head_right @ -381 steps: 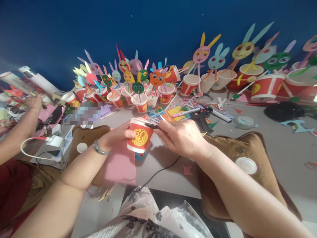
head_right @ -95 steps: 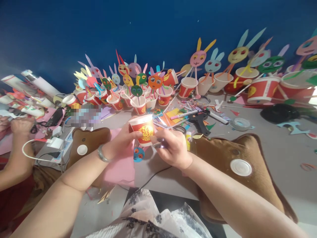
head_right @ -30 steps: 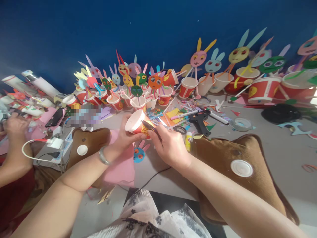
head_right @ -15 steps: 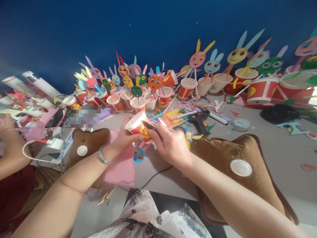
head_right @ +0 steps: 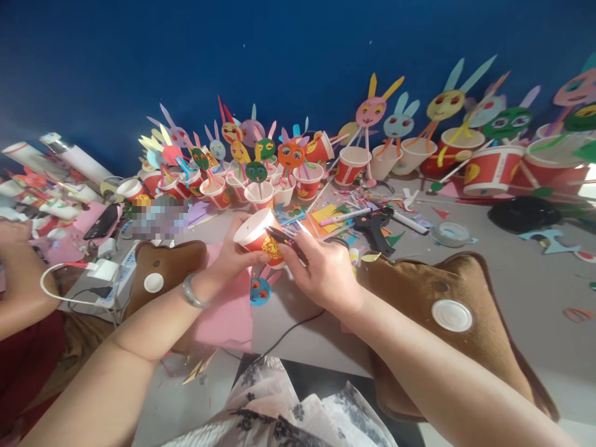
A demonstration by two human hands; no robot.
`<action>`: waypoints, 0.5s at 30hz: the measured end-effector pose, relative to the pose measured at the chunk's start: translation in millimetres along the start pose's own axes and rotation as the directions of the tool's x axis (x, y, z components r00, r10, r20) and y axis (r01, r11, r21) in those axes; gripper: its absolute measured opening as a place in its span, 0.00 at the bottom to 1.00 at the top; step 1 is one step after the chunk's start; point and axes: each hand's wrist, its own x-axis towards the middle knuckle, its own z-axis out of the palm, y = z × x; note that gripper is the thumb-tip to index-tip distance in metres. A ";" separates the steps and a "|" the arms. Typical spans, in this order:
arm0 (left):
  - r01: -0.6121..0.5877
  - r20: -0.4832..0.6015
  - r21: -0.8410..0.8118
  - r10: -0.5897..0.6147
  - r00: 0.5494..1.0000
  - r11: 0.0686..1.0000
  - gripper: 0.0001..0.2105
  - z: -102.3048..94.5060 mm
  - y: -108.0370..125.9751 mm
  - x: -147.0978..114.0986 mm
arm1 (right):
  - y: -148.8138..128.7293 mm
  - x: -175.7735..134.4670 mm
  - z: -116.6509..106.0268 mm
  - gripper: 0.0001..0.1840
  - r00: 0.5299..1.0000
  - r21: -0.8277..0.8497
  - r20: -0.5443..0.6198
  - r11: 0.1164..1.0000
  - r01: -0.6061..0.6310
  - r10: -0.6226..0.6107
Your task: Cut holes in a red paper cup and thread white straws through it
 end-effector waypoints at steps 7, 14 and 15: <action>0.012 -0.043 0.051 -0.010 0.999 0.999 0.36 0.5 1.7 -2.6 | -0.7 -0.9 -0.7 0.17 0.999 0.031 0.029 0.999 -0.016 0.015; 0.000 -0.017 0.039 0.001 1.000 0.999 0.34 -0.1 1.3 -2.4 | -1.7 -0.8 -1.5 0.17 0.997 0.031 0.063 0.999 -0.040 0.038; -0.007 -0.019 0.047 0.008 1.000 0.999 0.35 -0.4 0.8 -2.3 | -1.8 -0.8 -1.6 0.17 0.997 0.034 0.064 0.999 -0.041 0.039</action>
